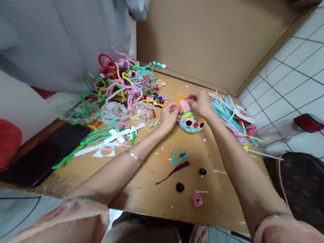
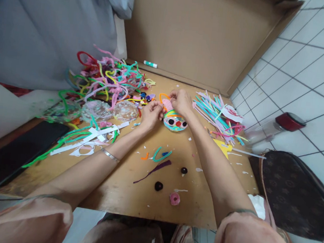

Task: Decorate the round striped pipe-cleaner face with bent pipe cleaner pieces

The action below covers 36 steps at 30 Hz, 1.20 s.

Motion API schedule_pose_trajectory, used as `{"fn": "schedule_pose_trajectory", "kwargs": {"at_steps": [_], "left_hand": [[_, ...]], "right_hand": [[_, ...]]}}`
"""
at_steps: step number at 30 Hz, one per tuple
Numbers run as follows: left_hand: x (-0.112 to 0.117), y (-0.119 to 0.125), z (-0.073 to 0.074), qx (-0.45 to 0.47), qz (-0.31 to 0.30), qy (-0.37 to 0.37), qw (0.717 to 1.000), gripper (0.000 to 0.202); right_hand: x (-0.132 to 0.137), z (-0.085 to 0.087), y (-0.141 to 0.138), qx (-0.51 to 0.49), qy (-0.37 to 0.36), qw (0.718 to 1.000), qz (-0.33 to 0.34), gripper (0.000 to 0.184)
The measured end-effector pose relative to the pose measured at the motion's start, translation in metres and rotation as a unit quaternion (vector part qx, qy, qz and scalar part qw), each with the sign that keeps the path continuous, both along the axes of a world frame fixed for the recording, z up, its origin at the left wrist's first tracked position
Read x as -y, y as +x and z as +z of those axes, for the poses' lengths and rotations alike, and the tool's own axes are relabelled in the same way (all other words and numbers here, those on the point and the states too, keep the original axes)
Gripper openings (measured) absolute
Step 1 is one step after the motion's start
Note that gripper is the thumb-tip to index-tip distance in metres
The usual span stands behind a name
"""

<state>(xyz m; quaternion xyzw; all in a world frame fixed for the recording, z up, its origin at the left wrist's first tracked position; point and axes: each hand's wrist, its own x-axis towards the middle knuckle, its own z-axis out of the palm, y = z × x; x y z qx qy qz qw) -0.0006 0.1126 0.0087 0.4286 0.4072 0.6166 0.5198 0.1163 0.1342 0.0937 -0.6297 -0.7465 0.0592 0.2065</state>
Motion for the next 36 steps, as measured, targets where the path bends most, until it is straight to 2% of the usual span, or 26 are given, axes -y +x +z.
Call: {"fn": "schedule_pose_trajectory", "kwargs": {"at_steps": [8, 26, 36], "left_hand": [[0.0009, -0.0013, 0.0012, -0.006, -0.010, 0.015, 1.000, 0.020], [-0.0013, -0.0038, 0.0007, 0.002, -0.037, 0.032, 0.999, 0.029], [-0.0003, -0.0010, 0.0004, 0.000, -0.026, 0.022, 0.999, 0.024]], "right_hand": [[-0.0001, 0.0000, 0.0003, 0.006, 0.003, 1.000, -0.004, 0.029], [0.0009, -0.0004, 0.0006, 0.007, 0.008, 1.000, 0.013, 0.033], [0.0027, 0.0054, 0.0015, 0.013, 0.012, 1.000, 0.025, 0.052]]}}
